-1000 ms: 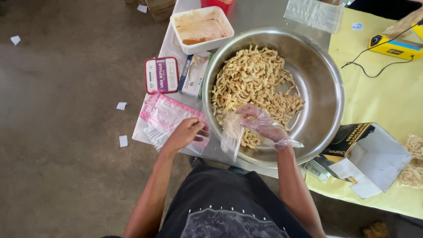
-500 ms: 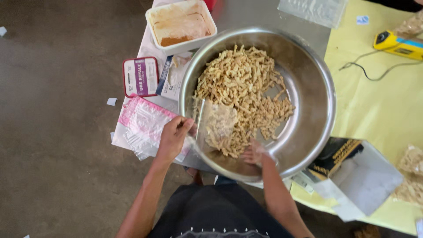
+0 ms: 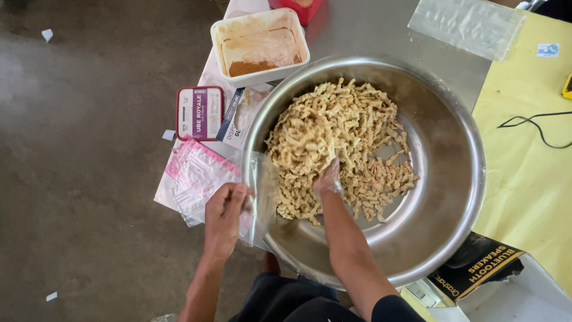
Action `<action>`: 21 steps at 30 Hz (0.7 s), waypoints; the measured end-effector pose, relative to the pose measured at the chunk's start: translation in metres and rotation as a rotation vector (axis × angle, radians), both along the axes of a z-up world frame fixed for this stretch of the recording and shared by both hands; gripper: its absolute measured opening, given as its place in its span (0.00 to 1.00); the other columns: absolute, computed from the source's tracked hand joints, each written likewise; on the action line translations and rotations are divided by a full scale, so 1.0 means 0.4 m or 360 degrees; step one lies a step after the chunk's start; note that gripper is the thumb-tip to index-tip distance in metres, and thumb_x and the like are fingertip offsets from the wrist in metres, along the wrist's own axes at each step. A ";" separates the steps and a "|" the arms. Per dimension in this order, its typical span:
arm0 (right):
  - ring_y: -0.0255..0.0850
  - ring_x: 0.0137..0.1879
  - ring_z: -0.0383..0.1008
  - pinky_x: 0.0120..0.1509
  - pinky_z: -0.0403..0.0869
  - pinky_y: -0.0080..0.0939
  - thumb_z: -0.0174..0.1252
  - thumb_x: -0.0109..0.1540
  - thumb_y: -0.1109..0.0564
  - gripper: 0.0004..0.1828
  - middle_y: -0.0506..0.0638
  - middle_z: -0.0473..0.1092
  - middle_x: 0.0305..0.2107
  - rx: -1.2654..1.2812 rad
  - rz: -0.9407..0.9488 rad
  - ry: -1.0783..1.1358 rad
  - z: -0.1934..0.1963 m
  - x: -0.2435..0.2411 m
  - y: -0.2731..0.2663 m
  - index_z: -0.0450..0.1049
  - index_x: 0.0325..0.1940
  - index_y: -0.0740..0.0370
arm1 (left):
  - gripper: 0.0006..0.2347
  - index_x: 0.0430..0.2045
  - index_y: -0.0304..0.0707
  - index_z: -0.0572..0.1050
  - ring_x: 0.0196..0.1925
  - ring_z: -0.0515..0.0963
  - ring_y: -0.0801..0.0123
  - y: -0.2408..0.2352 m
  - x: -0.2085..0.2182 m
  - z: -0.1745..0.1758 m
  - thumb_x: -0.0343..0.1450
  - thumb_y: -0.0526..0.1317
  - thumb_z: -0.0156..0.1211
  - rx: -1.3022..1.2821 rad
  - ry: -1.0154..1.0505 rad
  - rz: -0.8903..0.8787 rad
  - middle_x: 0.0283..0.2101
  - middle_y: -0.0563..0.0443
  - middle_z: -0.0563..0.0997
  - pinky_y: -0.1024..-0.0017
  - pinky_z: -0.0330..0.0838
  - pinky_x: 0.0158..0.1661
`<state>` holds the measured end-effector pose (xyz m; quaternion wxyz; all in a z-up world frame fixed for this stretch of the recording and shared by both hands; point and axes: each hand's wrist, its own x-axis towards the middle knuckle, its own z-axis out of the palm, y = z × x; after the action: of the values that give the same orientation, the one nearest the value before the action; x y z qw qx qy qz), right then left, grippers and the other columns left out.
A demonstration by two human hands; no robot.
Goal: The person scoops a light-colored, shredded snack from a large metal bowl using gloved hands and places it into a clear plastic bag. They then transfer the bag to a digital scale to weigh the contents before moving it aside.
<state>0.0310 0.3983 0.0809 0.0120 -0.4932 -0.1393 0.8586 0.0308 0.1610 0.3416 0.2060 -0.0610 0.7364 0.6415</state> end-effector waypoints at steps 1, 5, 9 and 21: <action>0.54 0.77 0.53 0.78 0.56 0.64 0.37 0.67 0.33 0.37 0.51 0.56 0.73 -0.0020 0.0038 0.0031 0.036 -0.013 0.008 0.57 0.76 0.50 | 0.10 0.32 0.32 0.78 0.26 0.72 0.79 0.003 -0.003 0.000 0.75 0.40 0.53 0.0045 -0.0092 0.0010 0.26 0.56 0.77 0.78 0.70 0.29; 0.54 0.77 0.53 0.78 0.56 0.65 0.38 0.67 0.34 0.35 0.51 0.57 0.71 -0.0089 0.0040 0.0254 0.158 -0.022 0.039 0.59 0.75 0.50 | 0.08 0.34 0.30 0.79 0.26 0.71 0.77 0.017 -0.008 -0.036 0.73 0.39 0.58 0.0018 -0.0273 -0.0097 0.28 0.55 0.80 0.77 0.67 0.28; 0.57 0.73 0.62 0.72 0.66 0.64 0.35 0.68 0.33 0.36 0.56 0.62 0.69 -0.0221 -0.0158 0.0431 0.229 0.039 0.028 0.62 0.73 0.54 | 0.09 0.33 0.30 0.79 0.24 0.67 0.78 0.038 -0.010 -0.122 0.75 0.40 0.58 0.0111 -0.0165 -0.0107 0.26 0.56 0.76 0.77 0.62 0.25; 0.58 0.67 0.69 0.70 0.69 0.69 0.34 0.64 0.25 0.42 0.58 0.68 0.64 0.0027 -0.0539 0.0292 0.399 0.297 -0.057 0.65 0.71 0.52 | 0.16 0.24 0.40 0.63 0.14 0.59 0.78 0.068 -0.010 -0.157 0.74 0.47 0.63 0.0260 0.0017 -0.0090 0.21 0.58 0.64 0.74 0.58 0.12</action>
<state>0.1497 0.3757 0.2404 0.1730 -0.4291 -0.0599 0.8845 0.0266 0.1883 0.2787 0.2243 -0.0197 0.6841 0.6938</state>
